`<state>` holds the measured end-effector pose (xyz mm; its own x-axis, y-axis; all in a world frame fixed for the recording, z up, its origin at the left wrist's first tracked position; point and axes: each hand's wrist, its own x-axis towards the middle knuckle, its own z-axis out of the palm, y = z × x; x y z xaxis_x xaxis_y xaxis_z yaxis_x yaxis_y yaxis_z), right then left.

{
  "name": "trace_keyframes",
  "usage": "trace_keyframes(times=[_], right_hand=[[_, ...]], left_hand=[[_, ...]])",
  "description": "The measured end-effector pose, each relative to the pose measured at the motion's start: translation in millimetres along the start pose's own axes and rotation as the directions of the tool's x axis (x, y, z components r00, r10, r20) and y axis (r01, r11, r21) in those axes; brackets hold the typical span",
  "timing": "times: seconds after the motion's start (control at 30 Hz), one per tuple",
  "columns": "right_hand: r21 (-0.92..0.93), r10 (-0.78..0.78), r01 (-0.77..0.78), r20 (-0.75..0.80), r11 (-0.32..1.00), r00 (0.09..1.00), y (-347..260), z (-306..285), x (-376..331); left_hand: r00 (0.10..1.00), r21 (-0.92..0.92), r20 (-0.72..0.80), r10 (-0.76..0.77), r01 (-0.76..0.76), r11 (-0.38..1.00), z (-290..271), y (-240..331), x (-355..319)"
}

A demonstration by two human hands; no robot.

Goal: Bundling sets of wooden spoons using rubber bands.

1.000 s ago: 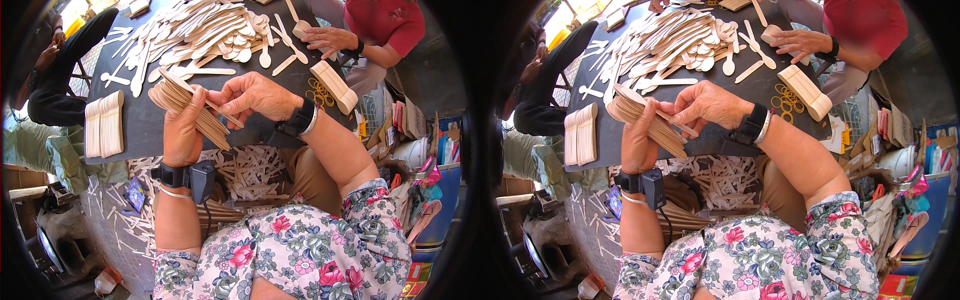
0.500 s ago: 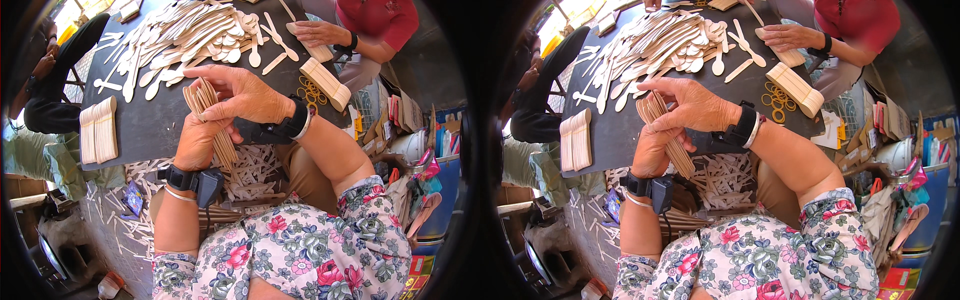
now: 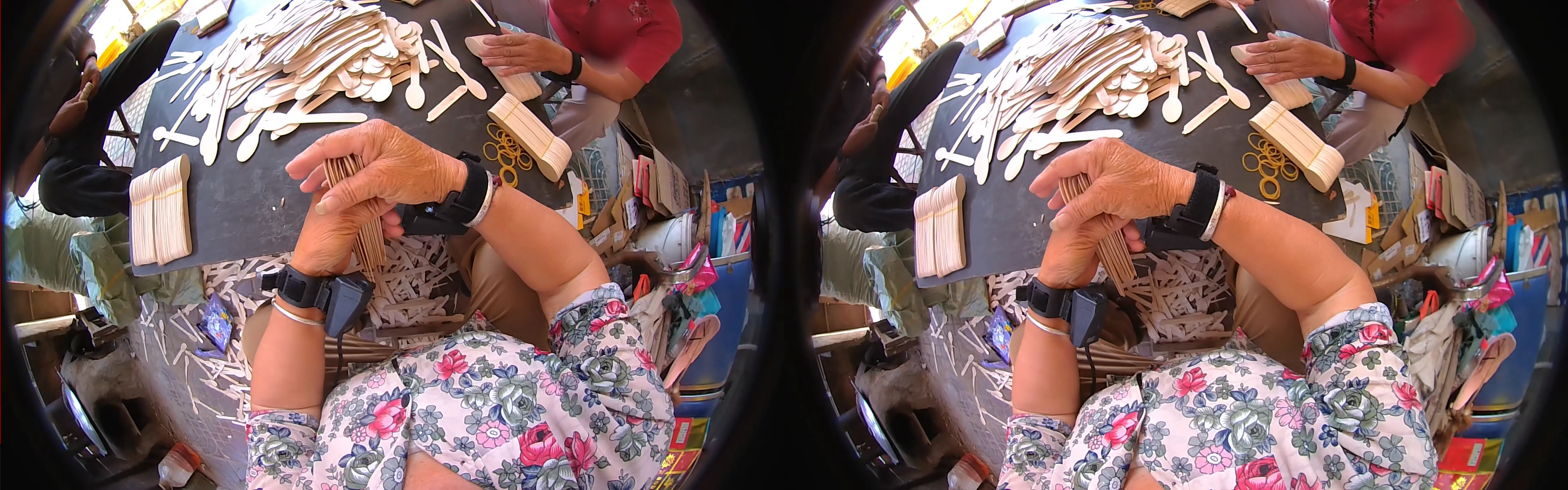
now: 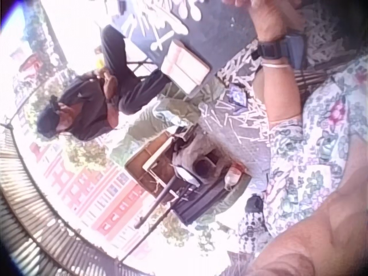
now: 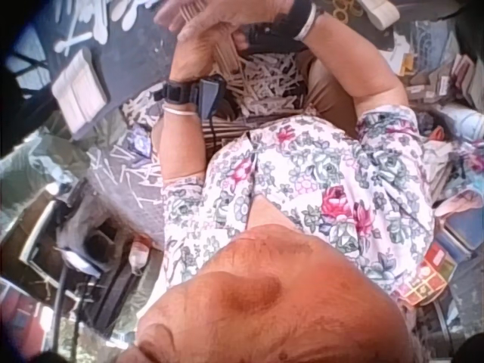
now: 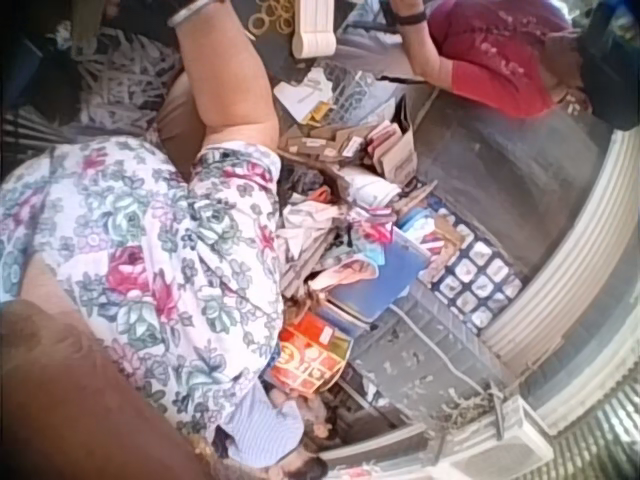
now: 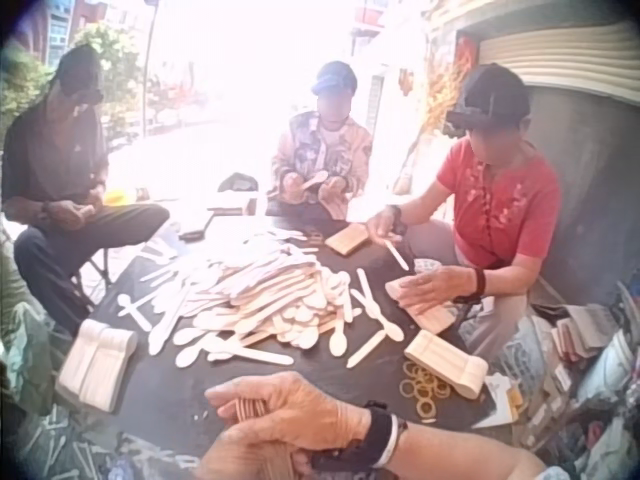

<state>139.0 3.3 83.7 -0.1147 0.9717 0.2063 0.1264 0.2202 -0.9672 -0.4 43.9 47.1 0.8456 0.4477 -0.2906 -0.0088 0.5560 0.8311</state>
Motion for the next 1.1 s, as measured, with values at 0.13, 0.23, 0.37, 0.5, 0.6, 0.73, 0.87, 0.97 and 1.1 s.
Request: trace_keyframes(times=[0.13,0.23,0.37,0.5,0.6,0.73,0.87,0.97,1.1], right_hand=[[-0.203,0.019,-0.010,0.040,0.979,0.999,-1.7,2.0,0.8],[-0.306,-0.005,0.026,0.071,0.952,0.997,-3.2,4.8,1.4],[-0.248,0.145,-0.128,0.049,0.960,0.988,-5.0,2.3,0.1],[-0.317,0.037,-0.101,-0.202,0.943,0.979,4.6,-16.0,1.0],[-0.700,0.082,-0.231,-0.240,0.676,0.967,-1.5,-36.1,13.3],[-0.918,0.189,-0.250,-0.199,0.307,0.962,0.8,-36.0,29.4],[-0.988,0.222,-0.137,-0.118,0.071,0.968,24.5,-24.9,51.3],[-0.998,0.208,-0.062,-0.064,-0.015,0.976,33.7,-18.2,60.5],[-0.996,0.240,-0.091,-0.085,0.014,0.967,29.7,-18.4,63.4]], left_hand=[[0.999,-0.014,0.012,0.043,-0.043,0.999,-6.1,-5.5,2.4],[0.993,0.024,0.071,0.090,-0.092,0.995,-7.9,-4.5,2.1],[0.991,0.036,0.076,0.107,-0.110,0.993,-8.9,-4.1,-1.4],[1.000,-0.037,-0.016,-0.023,0.022,0.999,-1.3,5.4,2.8],[0.990,-0.140,-0.141,0.025,-0.045,0.989,-7.2,11.3,1.8],[0.934,-0.261,-0.351,0.061,-0.160,0.952,-19.5,10.0,11.5],[0.903,-0.359,-0.418,0.104,-0.269,0.894,-36.0,9.1,16.1],[0.888,-0.362,-0.446,0.116,-0.297,0.883,-47.7,12.6,16.4],[0.863,-0.331,-0.481,0.156,-0.343,0.879,-58.5,19.8,10.6]])
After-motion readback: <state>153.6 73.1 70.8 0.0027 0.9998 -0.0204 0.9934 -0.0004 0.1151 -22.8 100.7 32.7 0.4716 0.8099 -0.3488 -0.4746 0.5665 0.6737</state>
